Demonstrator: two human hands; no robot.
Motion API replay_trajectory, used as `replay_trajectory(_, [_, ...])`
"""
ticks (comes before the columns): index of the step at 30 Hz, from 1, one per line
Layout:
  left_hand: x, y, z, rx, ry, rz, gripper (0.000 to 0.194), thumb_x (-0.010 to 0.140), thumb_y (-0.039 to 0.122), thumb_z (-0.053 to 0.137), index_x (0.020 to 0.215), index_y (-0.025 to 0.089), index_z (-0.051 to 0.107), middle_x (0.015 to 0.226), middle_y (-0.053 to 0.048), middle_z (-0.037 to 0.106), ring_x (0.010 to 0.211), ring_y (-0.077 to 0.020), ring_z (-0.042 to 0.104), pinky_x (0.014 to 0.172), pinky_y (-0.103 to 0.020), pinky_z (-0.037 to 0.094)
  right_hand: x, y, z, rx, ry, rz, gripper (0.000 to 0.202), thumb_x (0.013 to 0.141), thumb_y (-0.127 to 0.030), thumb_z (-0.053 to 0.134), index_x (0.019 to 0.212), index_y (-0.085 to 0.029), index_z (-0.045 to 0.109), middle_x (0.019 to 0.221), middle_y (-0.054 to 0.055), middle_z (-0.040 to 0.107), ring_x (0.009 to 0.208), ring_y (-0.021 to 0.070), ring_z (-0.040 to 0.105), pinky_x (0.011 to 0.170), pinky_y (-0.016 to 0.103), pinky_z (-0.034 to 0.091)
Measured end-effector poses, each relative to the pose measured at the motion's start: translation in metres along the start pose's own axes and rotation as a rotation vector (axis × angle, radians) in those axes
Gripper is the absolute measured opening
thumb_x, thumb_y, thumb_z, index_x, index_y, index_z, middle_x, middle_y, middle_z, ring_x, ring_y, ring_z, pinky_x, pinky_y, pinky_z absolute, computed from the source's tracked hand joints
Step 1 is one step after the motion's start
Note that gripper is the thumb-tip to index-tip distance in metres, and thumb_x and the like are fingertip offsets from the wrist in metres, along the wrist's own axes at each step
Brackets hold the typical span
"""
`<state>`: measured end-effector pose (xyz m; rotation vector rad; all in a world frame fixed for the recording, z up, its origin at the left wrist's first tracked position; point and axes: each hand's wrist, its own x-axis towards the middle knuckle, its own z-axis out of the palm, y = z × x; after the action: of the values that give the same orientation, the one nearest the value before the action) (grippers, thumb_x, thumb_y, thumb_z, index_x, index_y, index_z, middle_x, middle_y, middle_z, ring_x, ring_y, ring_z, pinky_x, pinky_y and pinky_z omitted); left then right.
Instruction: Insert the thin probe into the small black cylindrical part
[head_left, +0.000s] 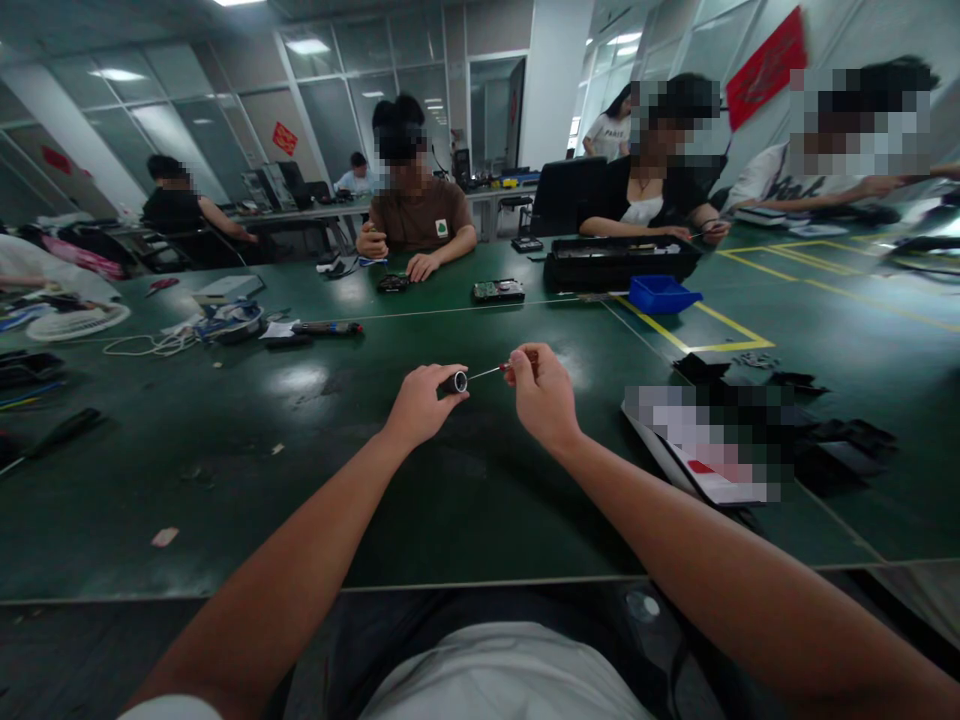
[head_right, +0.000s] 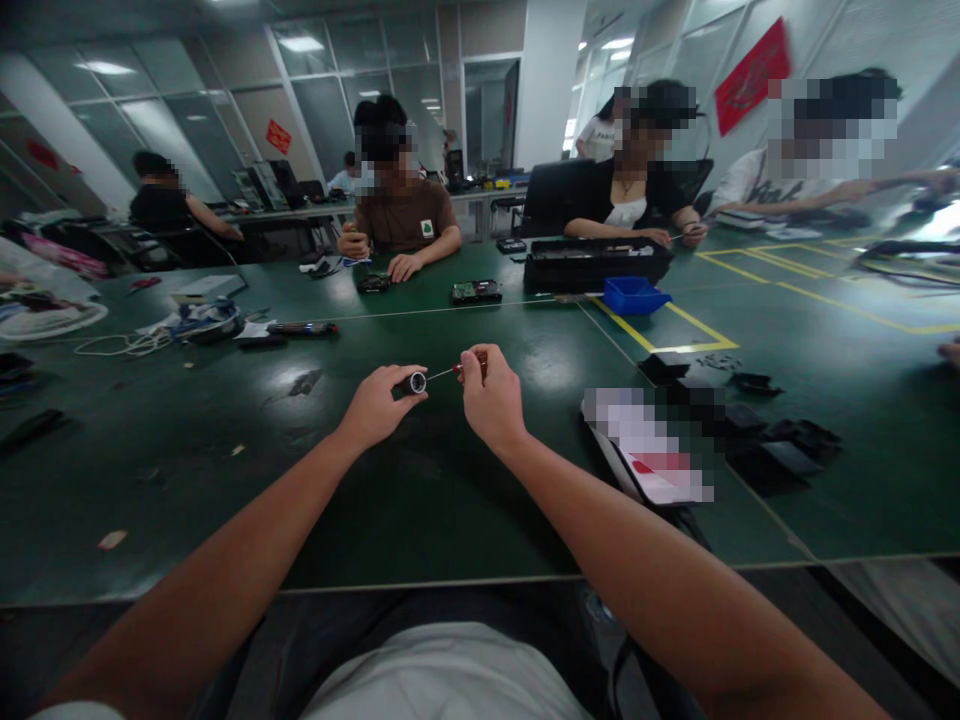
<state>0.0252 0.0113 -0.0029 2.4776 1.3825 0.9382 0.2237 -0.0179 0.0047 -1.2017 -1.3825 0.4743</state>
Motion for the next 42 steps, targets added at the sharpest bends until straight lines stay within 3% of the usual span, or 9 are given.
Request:
replay_trajectory(12, [0.000,0.001,0.001,0.012,-0.022,-0.053,0.037,0.086,0.031,0.072,0.122,0.024,0.068,0.109,-0.006,0.073,0.098,-0.0253,0.063,0.092,-0.043,0.047,0.002,-0.001,-0.002,0.088,-0.043,0.050,0.024,0.096,-0.043,0.050,0.093,-0.022,0.060,0.076,0.002,0.068,0.070,0.0172,0.063,0.069,0.033,0.047])
replay_trajectory(22, [-0.001,-0.002,0.001,0.006,-0.025,-0.049,0.039,0.085,0.030,0.074,0.123,0.024,0.068,0.111,-0.006,0.073,0.098,-0.0245,0.063,0.091,-0.041,0.047,0.001,-0.010,-0.006,-0.051,-0.061,0.055,0.037,0.091,-0.055,0.058,0.076,-0.022,0.065,0.058,-0.001,0.062,0.056,0.0154,0.057,0.060,0.030,0.041])
replay_trajectory(28, [-0.001,-0.001,0.000,0.009,-0.025,-0.049,0.037,0.085,0.028,0.073,0.122,0.023,0.068,0.105,-0.006,0.073,0.095,-0.0243,0.062,0.088,-0.041,0.047,0.002,-0.004,-0.005,0.017,-0.134,-0.027,0.019,0.093,-0.037,0.053,0.093,-0.023,0.066,0.071,0.000,0.066,0.064,0.0163,0.060,0.063,0.030,0.042])
replay_trajectory(33, [-0.002,-0.001,0.000,0.009,-0.035,-0.044,0.038,0.086,0.029,0.072,0.123,0.023,0.068,0.106,-0.006,0.073,0.096,-0.0245,0.062,0.089,-0.041,0.047,0.002,-0.005,-0.005,-0.050,-0.145,-0.003,0.038,0.097,-0.049,0.045,0.079,-0.024,0.067,0.066,0.001,0.063,0.063,0.0183,0.058,0.064,0.032,0.040])
replay_trajectory(38, [-0.002,-0.001,0.000,0.003,-0.040,-0.049,0.038,0.086,0.028,0.072,0.123,0.023,0.067,0.107,-0.006,0.073,0.097,-0.0248,0.062,0.088,-0.041,0.048,0.000,-0.004,-0.002,-0.039,-0.125,-0.035,0.024,0.096,-0.040,0.047,0.108,-0.026,0.063,0.081,0.002,0.067,0.072,0.0193,0.062,0.071,0.034,0.043])
replay_trajectory(42, [-0.002,-0.002,0.000,-0.002,-0.023,-0.060,0.037,0.086,0.028,0.072,0.122,0.023,0.068,0.108,-0.005,0.073,0.098,-0.0249,0.062,0.089,-0.041,0.047,0.000,-0.002,-0.003,-0.014,-0.169,0.003,0.021,0.096,-0.039,0.045,0.102,-0.026,0.061,0.078,0.001,0.064,0.072,0.0192,0.061,0.070,0.033,0.044])
